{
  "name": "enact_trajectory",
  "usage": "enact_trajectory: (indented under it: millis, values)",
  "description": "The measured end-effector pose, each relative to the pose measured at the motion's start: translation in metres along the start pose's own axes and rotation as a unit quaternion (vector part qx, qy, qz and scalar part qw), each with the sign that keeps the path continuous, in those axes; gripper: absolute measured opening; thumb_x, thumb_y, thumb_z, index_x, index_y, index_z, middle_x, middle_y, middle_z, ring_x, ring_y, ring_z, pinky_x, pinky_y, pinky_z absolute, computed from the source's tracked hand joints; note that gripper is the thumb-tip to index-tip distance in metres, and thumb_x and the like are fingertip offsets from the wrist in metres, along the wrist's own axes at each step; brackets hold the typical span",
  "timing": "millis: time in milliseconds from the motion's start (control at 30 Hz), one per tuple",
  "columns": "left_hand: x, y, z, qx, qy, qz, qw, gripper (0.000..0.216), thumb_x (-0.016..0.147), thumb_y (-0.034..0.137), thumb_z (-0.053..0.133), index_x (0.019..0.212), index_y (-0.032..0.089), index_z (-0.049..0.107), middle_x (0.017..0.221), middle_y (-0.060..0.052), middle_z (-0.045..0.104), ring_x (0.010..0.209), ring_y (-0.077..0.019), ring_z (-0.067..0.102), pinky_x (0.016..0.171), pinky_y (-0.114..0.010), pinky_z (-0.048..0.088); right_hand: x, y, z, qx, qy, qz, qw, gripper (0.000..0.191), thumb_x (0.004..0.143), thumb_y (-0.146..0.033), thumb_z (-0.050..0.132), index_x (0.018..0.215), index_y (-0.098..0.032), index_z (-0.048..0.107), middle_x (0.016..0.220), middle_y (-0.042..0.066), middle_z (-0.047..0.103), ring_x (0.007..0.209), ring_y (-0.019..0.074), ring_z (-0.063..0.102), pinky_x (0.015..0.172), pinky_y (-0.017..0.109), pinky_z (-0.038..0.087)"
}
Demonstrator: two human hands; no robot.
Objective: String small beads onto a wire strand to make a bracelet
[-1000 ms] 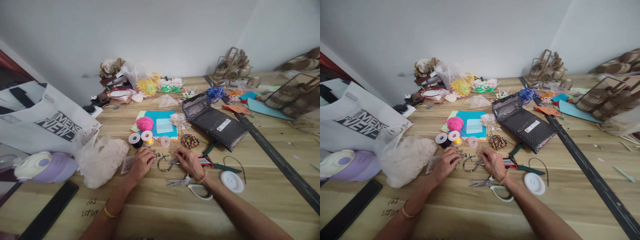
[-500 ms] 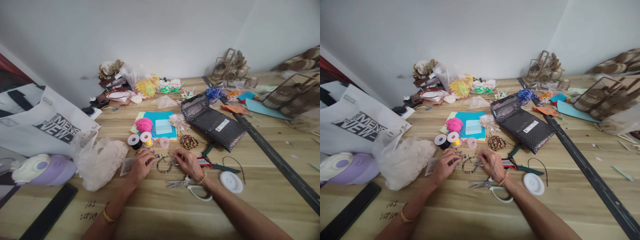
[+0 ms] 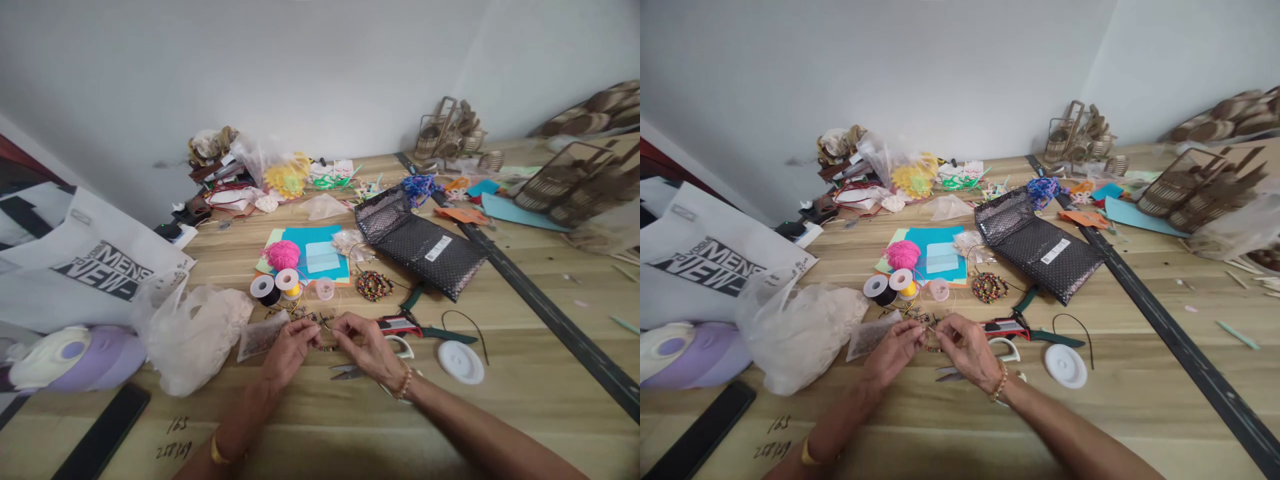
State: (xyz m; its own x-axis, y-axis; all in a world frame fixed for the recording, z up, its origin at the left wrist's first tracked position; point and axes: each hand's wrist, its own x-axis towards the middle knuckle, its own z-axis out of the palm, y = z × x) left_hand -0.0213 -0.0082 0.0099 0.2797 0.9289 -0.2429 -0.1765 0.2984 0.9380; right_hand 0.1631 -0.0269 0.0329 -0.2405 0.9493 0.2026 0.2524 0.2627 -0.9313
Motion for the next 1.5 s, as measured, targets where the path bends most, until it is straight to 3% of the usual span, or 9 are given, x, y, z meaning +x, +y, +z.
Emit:
enact_trajectory:
  millis: [533, 867, 1500]
  values:
    - [-0.001, 0.002, 0.005, -0.051, 0.005, -0.035, 0.998, 0.016, 0.065, 0.029, 0.075, 0.069, 0.017, 0.066, 0.063, 0.000, 0.063, 0.062, -0.0132, 0.058, 0.064, -0.028, 0.048, -0.001, 0.000, 0.002, -0.003, -0.013, -0.011, 1.000, 0.013, 0.086, -0.020, 0.052, 0.074, -0.017, 0.058, 0.065, 0.000, 0.058, 0.059, 0.0121, 0.052, 0.053, 0.021, 0.042]
    - [0.000, 0.003, 0.008, -0.085, 0.008, -0.039, 0.996, 0.026, 0.057, 0.032, 0.084, 0.066, 0.014, 0.069, 0.060, 0.000, 0.065, 0.059, -0.0112, 0.056, 0.062, -0.025, 0.045, -0.001, 0.000, 0.001, -0.003, -0.022, -0.005, 1.000, 0.014, 0.086, -0.021, 0.053, 0.074, -0.017, 0.059, 0.065, 0.000, 0.058, 0.058, 0.0118, 0.051, 0.053, 0.021, 0.041]
    - [-0.001, -0.001, 0.005, 0.059, 0.009, 0.010, 0.998, 0.015, 0.066, 0.029, 0.076, 0.070, 0.015, 0.072, 0.061, 0.000, 0.066, 0.060, -0.0127, 0.057, 0.064, -0.025, 0.044, 0.000, 0.002, 0.002, 0.004, -0.032, 0.007, 0.999, 0.017, 0.087, -0.025, 0.055, 0.075, -0.016, 0.063, 0.066, 0.001, 0.062, 0.059, 0.0122, 0.054, 0.054, 0.021, 0.042]
